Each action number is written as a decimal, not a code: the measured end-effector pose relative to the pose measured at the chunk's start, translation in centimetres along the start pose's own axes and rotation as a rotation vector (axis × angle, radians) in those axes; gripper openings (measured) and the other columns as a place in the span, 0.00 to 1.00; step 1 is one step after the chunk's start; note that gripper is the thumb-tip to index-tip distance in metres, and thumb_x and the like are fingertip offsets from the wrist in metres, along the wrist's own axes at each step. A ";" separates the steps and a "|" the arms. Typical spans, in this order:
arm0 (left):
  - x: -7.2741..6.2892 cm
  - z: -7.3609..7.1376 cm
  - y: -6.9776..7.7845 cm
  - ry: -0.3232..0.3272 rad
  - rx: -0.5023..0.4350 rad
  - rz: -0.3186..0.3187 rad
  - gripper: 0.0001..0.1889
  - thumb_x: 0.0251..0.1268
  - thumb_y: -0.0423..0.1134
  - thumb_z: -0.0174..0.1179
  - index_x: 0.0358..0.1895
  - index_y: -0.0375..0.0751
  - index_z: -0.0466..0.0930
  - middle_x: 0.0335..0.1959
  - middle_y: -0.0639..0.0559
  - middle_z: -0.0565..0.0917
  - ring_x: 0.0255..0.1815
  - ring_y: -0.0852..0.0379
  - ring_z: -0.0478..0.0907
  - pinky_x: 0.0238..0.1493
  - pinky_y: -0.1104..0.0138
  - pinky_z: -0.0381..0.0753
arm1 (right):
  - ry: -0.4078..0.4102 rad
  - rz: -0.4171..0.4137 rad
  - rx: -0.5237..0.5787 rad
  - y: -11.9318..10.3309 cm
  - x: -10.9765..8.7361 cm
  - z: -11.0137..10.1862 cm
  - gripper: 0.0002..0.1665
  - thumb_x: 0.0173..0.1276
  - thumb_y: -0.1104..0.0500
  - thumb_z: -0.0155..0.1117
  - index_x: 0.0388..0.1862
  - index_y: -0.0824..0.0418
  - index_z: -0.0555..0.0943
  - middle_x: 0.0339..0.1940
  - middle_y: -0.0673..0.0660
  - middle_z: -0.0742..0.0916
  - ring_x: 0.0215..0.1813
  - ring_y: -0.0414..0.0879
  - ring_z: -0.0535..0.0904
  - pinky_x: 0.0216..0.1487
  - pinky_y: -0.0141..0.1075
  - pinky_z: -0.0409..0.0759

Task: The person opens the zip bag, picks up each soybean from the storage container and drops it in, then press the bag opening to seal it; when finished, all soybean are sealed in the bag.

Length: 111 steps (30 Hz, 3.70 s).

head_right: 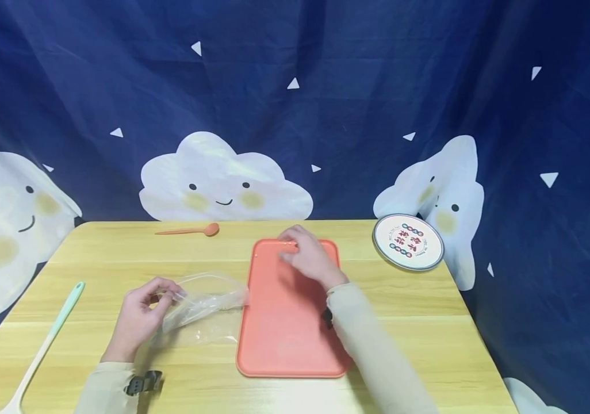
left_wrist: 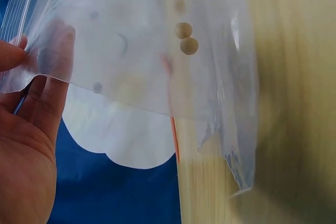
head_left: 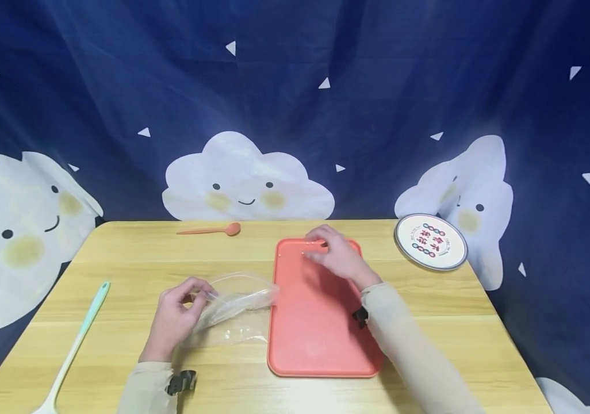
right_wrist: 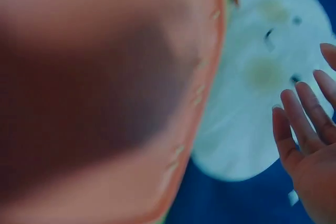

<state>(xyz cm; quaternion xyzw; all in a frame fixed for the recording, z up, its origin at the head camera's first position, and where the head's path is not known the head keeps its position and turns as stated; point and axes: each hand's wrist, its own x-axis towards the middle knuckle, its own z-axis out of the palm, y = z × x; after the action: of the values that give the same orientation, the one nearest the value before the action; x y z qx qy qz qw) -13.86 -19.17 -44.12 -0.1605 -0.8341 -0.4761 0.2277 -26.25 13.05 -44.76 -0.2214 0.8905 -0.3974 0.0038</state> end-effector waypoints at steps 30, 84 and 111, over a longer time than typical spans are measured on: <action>-0.2 -0.2 -0.3 -0.009 0.021 0.032 0.13 0.54 0.14 0.58 0.30 0.35 0.81 0.28 0.45 0.85 0.25 0.51 0.82 0.31 0.77 0.76 | -0.024 0.015 -0.336 8.7 1.1 -2.1 0.10 0.61 0.70 0.65 0.42 0.64 0.85 0.39 0.55 0.80 0.41 0.51 0.77 0.48 0.44 0.76; -0.3 -0.2 0.6 -0.005 0.028 -0.044 0.13 0.54 0.13 0.57 0.30 0.36 0.82 0.28 0.47 0.86 0.24 0.52 0.82 0.30 0.75 0.77 | 0.026 0.026 -0.053 5.7 -1.1 -2.3 0.05 0.61 0.70 0.69 0.36 0.65 0.84 0.35 0.53 0.83 0.38 0.47 0.80 0.44 0.42 0.79; -0.7 0.4 -3.2 -0.016 0.044 -0.023 0.16 0.56 0.16 0.60 0.31 0.44 0.83 0.30 0.54 0.87 0.27 0.55 0.82 0.31 0.76 0.76 | -0.030 -0.277 -0.030 -6.3 -3.1 2.0 0.06 0.64 0.64 0.69 0.36 0.53 0.82 0.35 0.42 0.80 0.41 0.35 0.78 0.46 0.35 0.79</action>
<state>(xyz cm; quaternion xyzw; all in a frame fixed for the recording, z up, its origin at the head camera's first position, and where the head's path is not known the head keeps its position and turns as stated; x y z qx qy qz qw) -14.89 -20.47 -46.96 -0.1497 -0.8478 -0.4591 0.2192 -20.61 9.20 -42.19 -0.3483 0.8571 -0.3773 -0.0413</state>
